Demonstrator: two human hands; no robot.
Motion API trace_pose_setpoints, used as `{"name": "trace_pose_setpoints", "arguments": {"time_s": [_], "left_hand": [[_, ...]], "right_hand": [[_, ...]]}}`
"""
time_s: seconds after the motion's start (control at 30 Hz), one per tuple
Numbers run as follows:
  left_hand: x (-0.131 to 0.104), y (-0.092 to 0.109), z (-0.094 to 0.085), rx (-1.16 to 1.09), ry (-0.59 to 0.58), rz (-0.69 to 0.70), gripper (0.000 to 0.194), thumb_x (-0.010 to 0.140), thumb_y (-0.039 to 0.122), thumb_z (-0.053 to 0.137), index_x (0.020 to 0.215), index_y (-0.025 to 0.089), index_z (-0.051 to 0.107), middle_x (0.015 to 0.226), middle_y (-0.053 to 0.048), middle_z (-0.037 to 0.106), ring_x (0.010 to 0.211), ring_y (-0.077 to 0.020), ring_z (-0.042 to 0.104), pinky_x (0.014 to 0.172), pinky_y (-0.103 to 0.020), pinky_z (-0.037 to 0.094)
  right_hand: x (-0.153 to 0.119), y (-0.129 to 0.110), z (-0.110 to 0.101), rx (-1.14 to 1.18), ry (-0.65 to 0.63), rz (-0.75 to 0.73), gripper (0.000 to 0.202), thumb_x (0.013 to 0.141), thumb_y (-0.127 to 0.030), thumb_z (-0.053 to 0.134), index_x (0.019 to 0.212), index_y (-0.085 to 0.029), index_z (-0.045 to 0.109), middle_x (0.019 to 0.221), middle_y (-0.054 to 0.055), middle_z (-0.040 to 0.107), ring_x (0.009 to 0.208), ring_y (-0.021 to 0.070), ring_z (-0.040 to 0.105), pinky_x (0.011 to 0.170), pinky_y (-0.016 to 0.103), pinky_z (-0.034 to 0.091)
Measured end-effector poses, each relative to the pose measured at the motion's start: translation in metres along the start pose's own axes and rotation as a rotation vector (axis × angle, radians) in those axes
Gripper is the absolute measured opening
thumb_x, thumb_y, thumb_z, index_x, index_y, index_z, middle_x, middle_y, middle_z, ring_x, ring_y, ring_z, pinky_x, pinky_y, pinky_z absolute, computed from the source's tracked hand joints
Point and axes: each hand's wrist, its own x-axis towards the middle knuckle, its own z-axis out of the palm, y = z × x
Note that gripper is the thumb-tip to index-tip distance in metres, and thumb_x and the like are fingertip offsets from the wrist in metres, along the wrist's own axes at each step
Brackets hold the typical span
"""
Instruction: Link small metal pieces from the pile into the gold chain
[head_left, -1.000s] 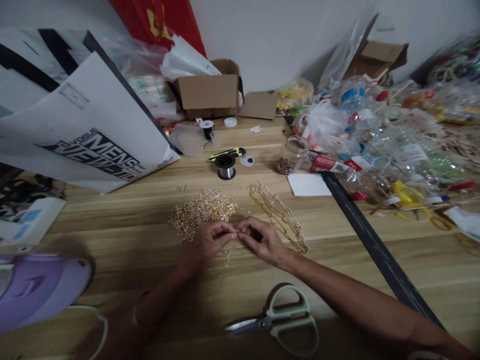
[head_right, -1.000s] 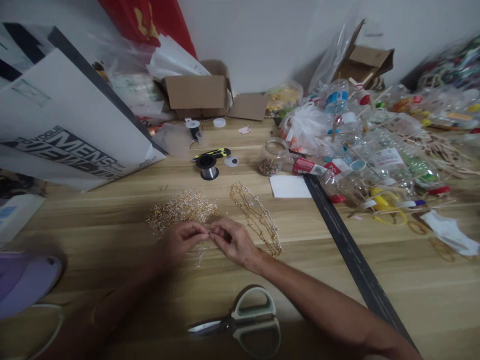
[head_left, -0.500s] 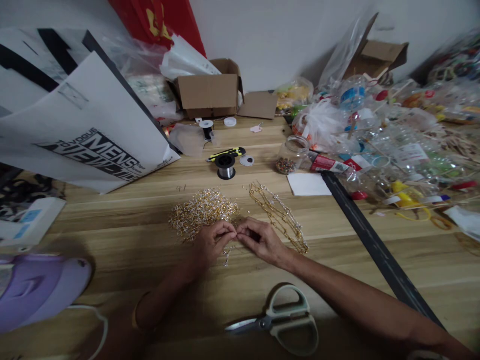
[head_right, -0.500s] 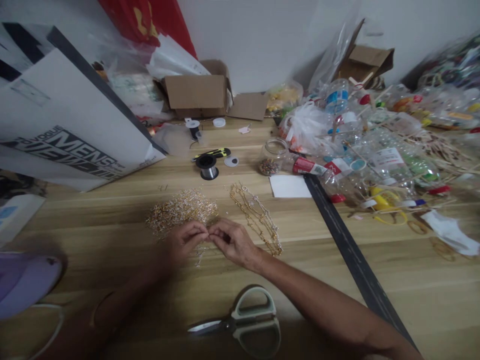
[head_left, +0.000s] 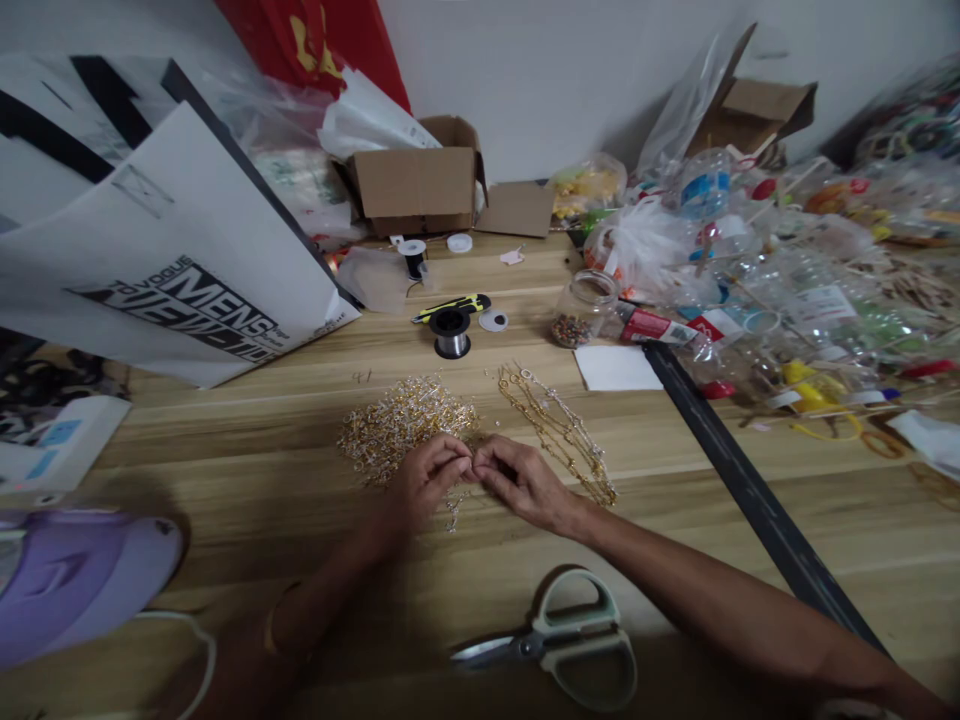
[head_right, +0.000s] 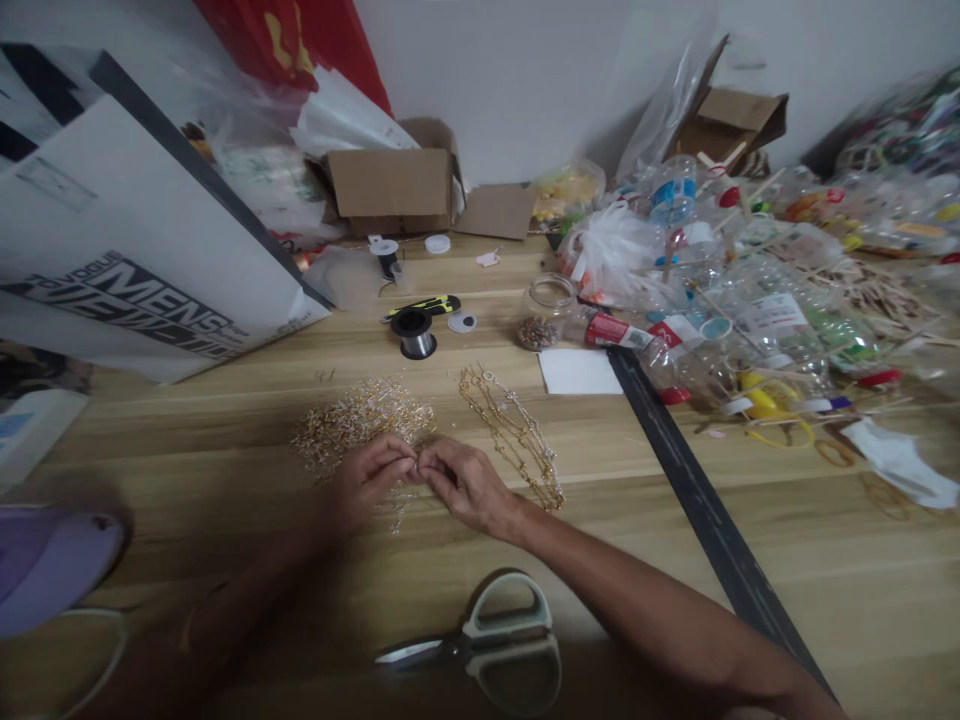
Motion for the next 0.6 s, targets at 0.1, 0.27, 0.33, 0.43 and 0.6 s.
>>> {"name": "trace_pose_setpoints", "arguments": {"time_s": [0.1, 0.27, 0.33, 0.43, 0.6], "left_hand": [[0.001, 0.0003, -0.0002, -0.005, -0.009, -0.025, 0.013, 0.078, 0.027, 0.059, 0.08, 0.016, 0.055, 0.068, -0.001, 0.064, 0.068, -0.0141, 0.062, 0.065, -0.024, 0.046], [0.0017, 0.0028, -0.0009, 0.03, 0.009, -0.017, 0.011, 0.074, 0.024, 0.061, 0.076, 0.015, 0.056, 0.066, 0.0, 0.062, 0.064, -0.0127, 0.06, 0.062, -0.022, 0.044], [0.0016, 0.0048, -0.0012, 0.055, 0.017, -0.013, 0.011, 0.074, 0.024, 0.062, 0.075, 0.015, 0.057, 0.067, -0.001, 0.062, 0.064, -0.0126, 0.059, 0.062, -0.022, 0.044], [0.001, 0.0075, -0.0016, 0.087, 0.028, -0.004, 0.01, 0.075, 0.025, 0.061, 0.075, 0.015, 0.057, 0.068, -0.001, 0.062, 0.065, -0.0129, 0.06, 0.063, -0.023, 0.044], [-0.0001, 0.0077, -0.0021, 0.132, 0.033, 0.031, 0.008, 0.077, 0.023, 0.059, 0.079, 0.016, 0.056, 0.07, -0.001, 0.064, 0.067, -0.013, 0.061, 0.063, -0.022, 0.045]], "right_hand": [[0.0002, -0.0002, 0.0002, 0.0, 0.0, -0.015, 0.011, 0.09, -0.022, 0.049, 0.083, -0.015, 0.055, 0.073, 0.0, 0.052, 0.066, 0.0111, 0.047, 0.061, 0.022, 0.037], [0.0002, -0.0011, 0.0007, 0.04, 0.015, 0.006, 0.012, 0.089, -0.025, 0.052, 0.084, -0.015, 0.057, 0.073, 0.001, 0.053, 0.066, 0.0113, 0.048, 0.06, 0.022, 0.038], [-0.0001, -0.0005, 0.0015, 0.085, 0.023, 0.047, 0.012, 0.088, -0.028, 0.055, 0.087, -0.016, 0.057, 0.071, 0.0, 0.053, 0.063, 0.0108, 0.047, 0.059, 0.022, 0.038], [-0.0003, 0.0013, 0.0027, 0.178, 0.046, 0.106, 0.018, 0.084, -0.033, 0.06, 0.091, -0.017, 0.056, 0.069, -0.002, 0.053, 0.061, 0.0101, 0.047, 0.057, 0.021, 0.039], [0.0015, 0.0034, 0.0041, 0.391, 0.042, 0.176, 0.03, 0.08, -0.036, 0.066, 0.099, -0.016, 0.055, 0.068, -0.002, 0.056, 0.059, 0.0094, 0.052, 0.057, 0.021, 0.044]]}}
